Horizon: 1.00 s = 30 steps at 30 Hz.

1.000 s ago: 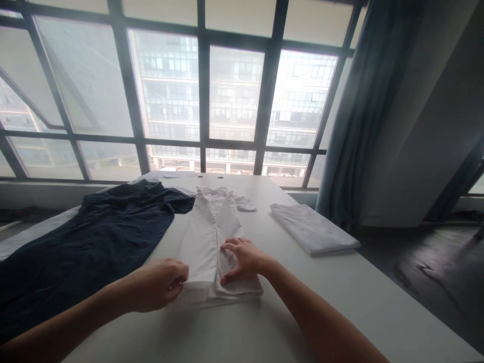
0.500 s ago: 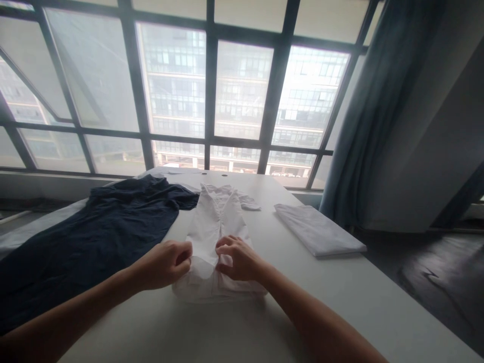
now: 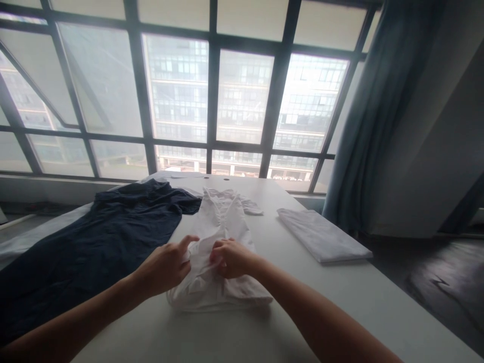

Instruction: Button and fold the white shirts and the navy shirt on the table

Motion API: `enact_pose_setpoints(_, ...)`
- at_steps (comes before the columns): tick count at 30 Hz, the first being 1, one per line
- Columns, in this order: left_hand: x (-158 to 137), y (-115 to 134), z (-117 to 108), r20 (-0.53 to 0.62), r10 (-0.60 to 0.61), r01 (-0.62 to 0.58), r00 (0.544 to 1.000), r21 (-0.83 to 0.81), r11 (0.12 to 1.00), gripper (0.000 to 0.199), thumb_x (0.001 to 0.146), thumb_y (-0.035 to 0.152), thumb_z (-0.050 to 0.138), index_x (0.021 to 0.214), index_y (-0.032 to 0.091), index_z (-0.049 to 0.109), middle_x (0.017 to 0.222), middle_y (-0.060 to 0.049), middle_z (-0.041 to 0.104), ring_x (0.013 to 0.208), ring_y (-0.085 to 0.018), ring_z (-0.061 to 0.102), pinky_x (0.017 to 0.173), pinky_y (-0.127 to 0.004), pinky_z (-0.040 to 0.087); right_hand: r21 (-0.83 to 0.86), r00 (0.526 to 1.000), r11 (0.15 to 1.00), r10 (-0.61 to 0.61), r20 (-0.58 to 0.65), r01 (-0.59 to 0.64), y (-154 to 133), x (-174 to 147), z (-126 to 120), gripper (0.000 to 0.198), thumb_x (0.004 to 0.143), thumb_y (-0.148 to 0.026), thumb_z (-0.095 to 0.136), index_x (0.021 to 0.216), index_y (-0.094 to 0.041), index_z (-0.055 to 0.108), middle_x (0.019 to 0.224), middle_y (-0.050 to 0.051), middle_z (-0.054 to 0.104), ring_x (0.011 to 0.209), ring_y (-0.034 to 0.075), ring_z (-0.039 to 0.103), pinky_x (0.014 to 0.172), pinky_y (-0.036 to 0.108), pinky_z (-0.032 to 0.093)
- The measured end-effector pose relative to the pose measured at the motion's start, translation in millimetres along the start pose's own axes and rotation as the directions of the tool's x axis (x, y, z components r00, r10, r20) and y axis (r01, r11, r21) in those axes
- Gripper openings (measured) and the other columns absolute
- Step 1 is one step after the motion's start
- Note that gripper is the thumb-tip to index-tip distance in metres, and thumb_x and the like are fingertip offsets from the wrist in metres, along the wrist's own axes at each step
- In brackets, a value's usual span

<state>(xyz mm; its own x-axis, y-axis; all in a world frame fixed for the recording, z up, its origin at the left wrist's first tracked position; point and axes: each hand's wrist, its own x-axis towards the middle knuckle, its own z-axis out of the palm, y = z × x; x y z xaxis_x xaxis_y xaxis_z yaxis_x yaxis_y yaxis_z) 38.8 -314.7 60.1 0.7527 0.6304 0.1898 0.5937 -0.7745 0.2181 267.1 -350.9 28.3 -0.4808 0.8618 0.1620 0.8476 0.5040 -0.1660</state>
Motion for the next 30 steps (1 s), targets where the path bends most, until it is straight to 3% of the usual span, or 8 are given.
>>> enact_pose_setpoints(6, -2.5, -1.2, -2.7, 0.065, 0.020, -0.022, 0.998, 0.027, 0.999, 0.062, 0.074, 0.011, 0.053, 0.135, 0.021, 0.051, 0.092, -0.011, 0.074, 0.092, -0.030, 0.071, 0.077, -0.035, 0.051, -0.267, 0.965, 0.939, 0.247, 0.083, -0.217, 26.4, 14.6, -15.2, 0.039, 0.071, -0.018, 0.067, 0.109, -0.021, 0.073, 0.108, 0.012, 0.070, 0.084, 0.027, 0.068, 0.087, 0.044, 0.048)
enact_pose_setpoints(9, -3.5, -3.4, -10.1, 0.044, -0.013, 0.011, 0.999, 0.056, 0.998, 0.060, 0.073, 0.010, 0.053, 0.131, 0.023, 0.055, 0.092, -0.011, 0.075, 0.092, -0.030, 0.072, 0.079, -0.036, 0.051, -0.371, 0.899, 0.849, 0.431, 0.076, -0.376, 54.5, 19.6, -20.1, 0.028, 0.071, -0.025, 0.070, 0.098, -0.019, 0.076, 0.102, 0.015, 0.072, 0.083, 0.030, 0.069, 0.081, 0.042, 0.050)
enact_pose_setpoints(13, -6.5, -6.7, -28.7, -0.052, -0.090, 0.095, 0.995, 0.104, 0.990, 0.058, 0.077, 0.013, 0.053, 0.135, 0.020, 0.054, 0.097, -0.015, 0.075, 0.094, -0.033, 0.072, 0.081, -0.040, 0.052, -0.386, 0.763, 0.716, 0.645, 0.047, -0.581, 92.9, 23.4, -23.3, 0.025, 0.070, -0.033, 0.074, 0.091, -0.018, 0.077, 0.097, 0.016, 0.075, 0.092, 0.034, 0.069, 0.079, 0.040, 0.053)
enact_pose_setpoints(19, -13.6, -8.7, -35.2, 0.016, -0.124, 0.119, 0.992, 0.182, 0.976, 0.069, 0.080, 0.014, 0.051, 0.148, 0.019, 0.043, 0.104, -0.015, 0.073, 0.094, -0.032, 0.071, 0.084, -0.043, 0.053, -0.384, 0.655, 0.624, 0.753, 0.062, -0.680, 120.8, 27.7, -21.7, 0.028, 0.078, -0.033, 0.069, 0.094, -0.011, 0.076, 0.107, 0.023, 0.072, 0.099, 0.038, 0.068, 0.080, 0.043, 0.054)
enact_pose_setpoints(22, -12.6, -13.9, -25.3, 0.006, -0.020, 0.018, 1.000, 0.173, 0.985, 0.082, 0.074, 0.007, 0.053, 0.153, 0.019, 0.034, 0.130, -0.017, 0.062, 0.118, -0.031, 0.060, 0.095, -0.043, 0.050, -0.377, 0.642, 0.617, 0.763, 0.072, -0.691, 127.5, 25.2, -21.5, 0.026, 0.077, -0.022, 0.068, 0.100, -0.012, 0.075, 0.112, 0.021, 0.071, 0.106, 0.035, 0.067, 0.084, 0.038, 0.053)
enact_pose_setpoints(26, -8.3, -17.1, -6.8, 0.033, 0.295, -0.296, 0.955, 0.166, 0.941, 0.085, 0.068, 0.003, 0.057, 0.148, 0.028, 0.043, 0.158, -0.009, 0.035, 0.145, -0.030, 0.031, 0.118, -0.051, 0.025, -0.386, 0.603, 0.569, 0.797, 0.039, -0.726, 139.7, 20.5, -24.1, 0.037, 0.075, -0.012, 0.066, 0.111, -0.012, 0.072, 0.116, 0.022, 0.069, 0.110, 0.034, 0.065, 0.083, 0.037, 0.052)
enact_pose_setpoints(28, -6.8, -15.1, 0.6, 0.092, 0.387, -0.395, 0.918, 0.105, 0.913, 0.069, 0.072, 0.010, 0.060, 0.138, 0.027, 0.054, 0.153, -0.009, 0.044, 0.139, -0.030, 0.039, 0.119, -0.052, 0.023, -0.396, 0.566, 0.519, 0.824, -0.003, -0.757, 148.2, 20.1, -26.2, 0.040, 0.075, -0.011, 0.065, 0.115, -0.010, 0.069, 0.114, 0.024, 0.068, 0.107, 0.034, 0.066, 0.081, 0.038, 0.051)
enact_pose_setpoints(30, -5.5, -12.1, 5.1, 0.147, 0.404, -0.414, 0.903, 0.042, 0.909, 0.048, 0.078, 0.017, 0.060, 0.126, 0.025, 0.063, 0.133, -0.009, 0.061, 0.123, -0.027, 0.055, 0.114, -0.049, 0.032, -0.410, 0.539, 0.471, 0.840, -0.062, -0.781, 158.3, 21.2, -28.2, 0.045, 0.077, -0.012, 0.064, 0.122, -0.008, 0.064, 0.116, 0.026, 0.066, 0.107, 0.035, 0.065, 0.081, 0.040, 0.050)
